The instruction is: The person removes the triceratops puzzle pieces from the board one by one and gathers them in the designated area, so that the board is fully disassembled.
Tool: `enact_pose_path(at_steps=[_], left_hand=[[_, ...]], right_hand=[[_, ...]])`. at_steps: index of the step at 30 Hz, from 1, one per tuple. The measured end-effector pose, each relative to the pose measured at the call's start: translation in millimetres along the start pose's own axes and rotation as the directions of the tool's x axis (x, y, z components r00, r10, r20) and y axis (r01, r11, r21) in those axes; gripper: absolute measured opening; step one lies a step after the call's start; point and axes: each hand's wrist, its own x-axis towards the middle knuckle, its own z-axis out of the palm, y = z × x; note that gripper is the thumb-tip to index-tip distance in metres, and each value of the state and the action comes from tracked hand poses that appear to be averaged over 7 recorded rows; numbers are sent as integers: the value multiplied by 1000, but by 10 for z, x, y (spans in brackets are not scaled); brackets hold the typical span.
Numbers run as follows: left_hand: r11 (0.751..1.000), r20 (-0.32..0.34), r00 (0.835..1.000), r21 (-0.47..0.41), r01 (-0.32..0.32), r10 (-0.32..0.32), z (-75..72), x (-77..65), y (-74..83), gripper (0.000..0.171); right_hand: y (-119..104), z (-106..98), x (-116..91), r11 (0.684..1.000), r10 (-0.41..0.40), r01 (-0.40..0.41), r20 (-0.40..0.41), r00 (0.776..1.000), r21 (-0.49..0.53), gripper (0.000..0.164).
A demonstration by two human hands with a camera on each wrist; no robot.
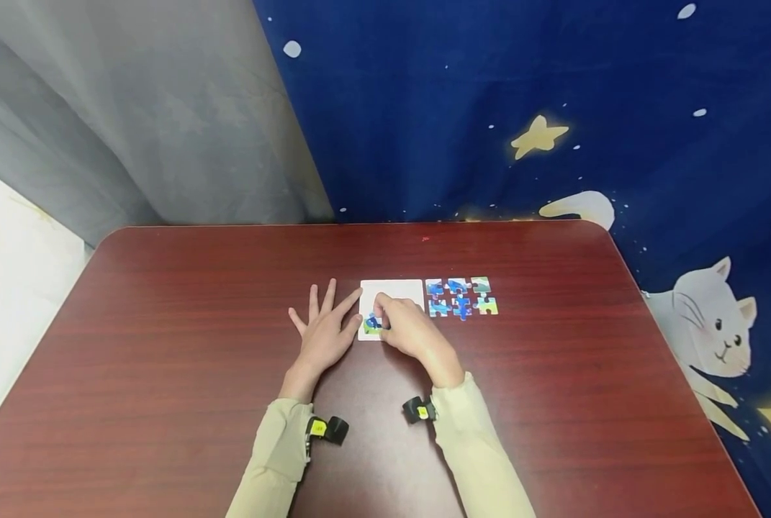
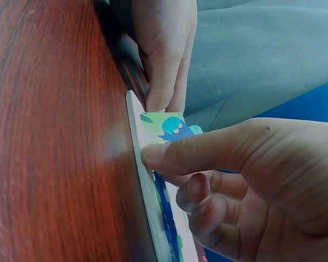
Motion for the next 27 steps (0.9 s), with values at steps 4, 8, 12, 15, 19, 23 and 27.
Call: enact_pose_path(at_steps=[4, 8, 12, 15, 19, 23, 27], left_hand=[[1000, 7, 1000, -1, -1, 1, 3, -12, -5, 45], [1000, -4, 1000, -8, -2, 2, 6, -24, -9, 44], [1000, -7, 1000, -14, -5, 5, 8, -24, -8, 44], [1000, -3, 1000, -16, -7, 7, 8, -20, -2, 45], [1000, 1, 1000, -12, -2, 2, 9, -18, 1, 45], [1000, 0, 1000, -9, -1, 1, 6, -14, 0, 45], [1000, -8, 1000, -10, -2, 2, 0, -6, -1, 45]], right_hand=[[-1, 8, -12, 1000, -1, 1, 11, 1000, -9, 27], [-8, 14, -21, 1000, -9, 9, 8, 1000, -1, 26], [-13, 12, -26, 1000, -8, 8, -3, 1000, -2, 26], [-11, 10, -23, 1000, -2, 2, -9, 1000, -11, 26], [5, 17, -21, 1000, -10, 9, -16, 1000, -16, 26], [40, 10, -17, 1000, -4, 5, -26, 1000, 31, 27], [96, -51, -31, 992, 30, -22, -61, 998, 127, 29]])
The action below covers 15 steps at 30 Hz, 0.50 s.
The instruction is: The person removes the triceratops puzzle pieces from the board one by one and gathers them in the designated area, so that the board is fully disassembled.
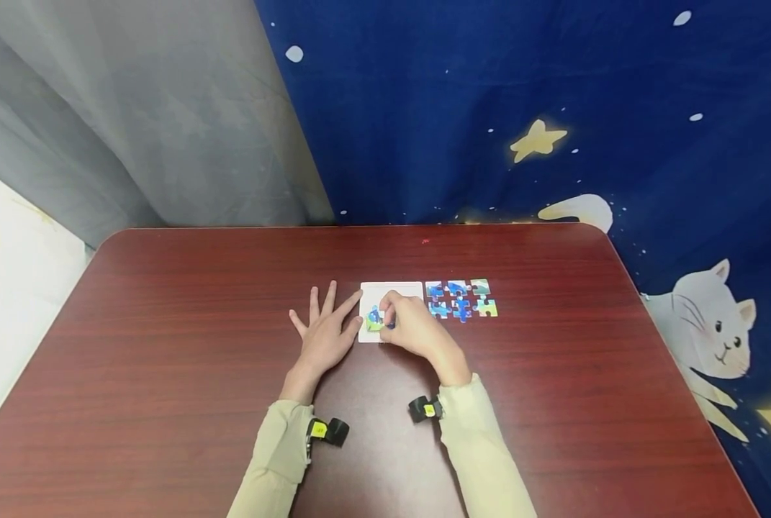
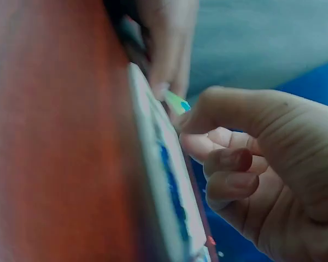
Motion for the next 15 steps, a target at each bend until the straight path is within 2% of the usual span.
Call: enact_pose_path(at_steps=[7, 15], left_hand=[[1000, 2, 1000, -4, 7, -7, -4, -25, 7, 45], [999, -2, 1000, -32, -1, 1, -16, -27, 4, 46]], right_hand=[[153, -278, -170, 996, 69, -62, -100, 993, 69, 27], [416, -525, -468, 990, 143, -144, -77, 987, -6, 23]])
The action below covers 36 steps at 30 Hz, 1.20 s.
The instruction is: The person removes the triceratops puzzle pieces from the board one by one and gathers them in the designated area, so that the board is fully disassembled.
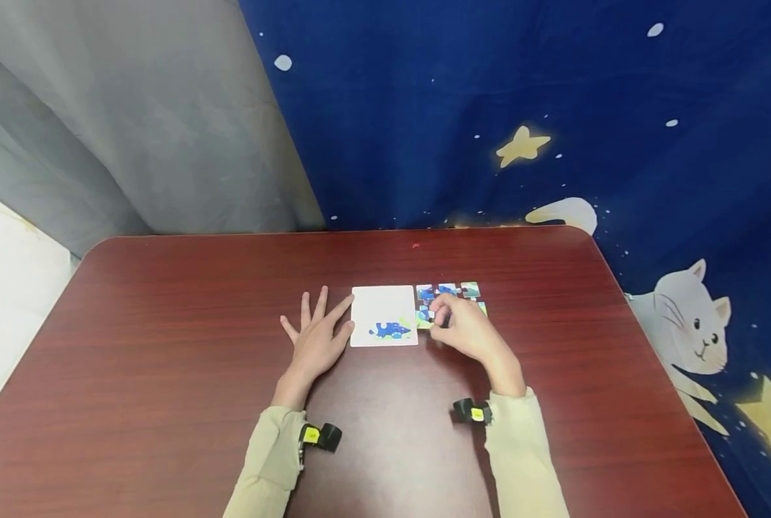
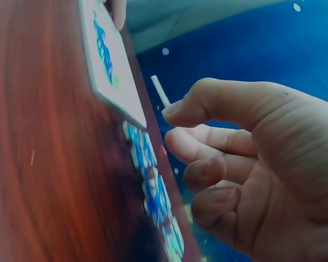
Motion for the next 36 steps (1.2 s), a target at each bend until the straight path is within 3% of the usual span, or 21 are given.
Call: enact_pose_path(at_steps=[14, 36], left_hand=[[1000, -5, 1000, 6, -12, 12, 7, 34, -7, 46], [1000, -5, 1000, 10, -6, 6, 10, 20, -9, 46]], right_hand=[[129, -15, -117, 1000, 24, -24, 101, 995, -4, 25], [146, 36, -109, 998, 10, -4, 105, 994, -59, 24]])
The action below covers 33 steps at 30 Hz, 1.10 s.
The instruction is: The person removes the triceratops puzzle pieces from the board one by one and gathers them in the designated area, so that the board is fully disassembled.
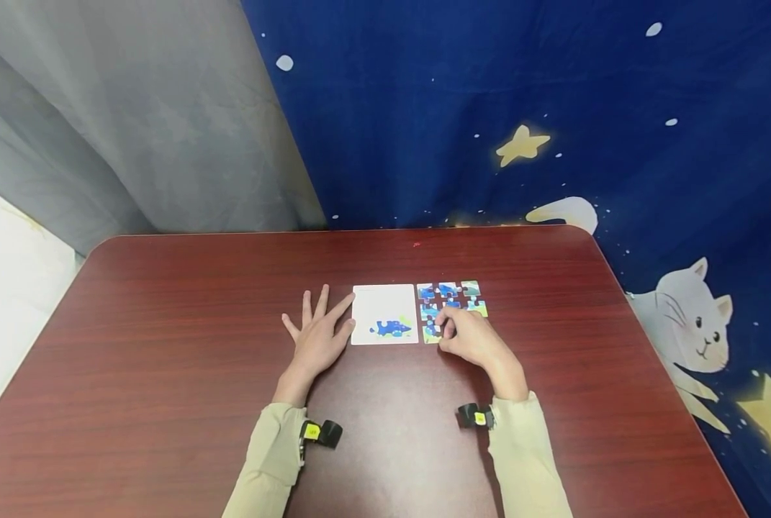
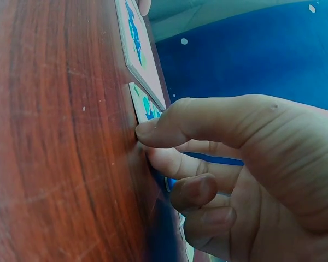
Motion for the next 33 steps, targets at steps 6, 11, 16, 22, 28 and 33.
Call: enact_pose_path(at_steps=[6, 11, 16, 22, 28, 33], left_hand=[[1000, 0, 1000, -5, -1, 1, -3, -3, -7, 46], [1000, 0, 1000, -7, -1, 1, -10, -7, -10, 46], [1000, 7, 1000, -4, 4, -4, -8, -9, -11, 46], [1000, 12, 1000, 7, 2, -2, 2, 3, -1, 46], [1000, 8, 1000, 17, 3, -3, 21, 6, -1, 46], [1000, -6, 1000, 12, -2, 2, 11, 21, -3, 46]], right_hand=[[-29, -22, -9, 1000, 8, -8, 2, 1000, 15, 26], [-83, -81, -19, 1000, 5, -3, -52, 999, 26, 28], [-176, -94, 4, 999, -32, 32, -73, 997, 6, 25], [-367, 40, 170, 996, -92, 92, -12, 996, 8, 25], [-509, 203, 337, 998, -60, 62, 78, 995, -25, 28], [-525, 267, 405, 998, -30, 34, 97, 995, -43, 29]])
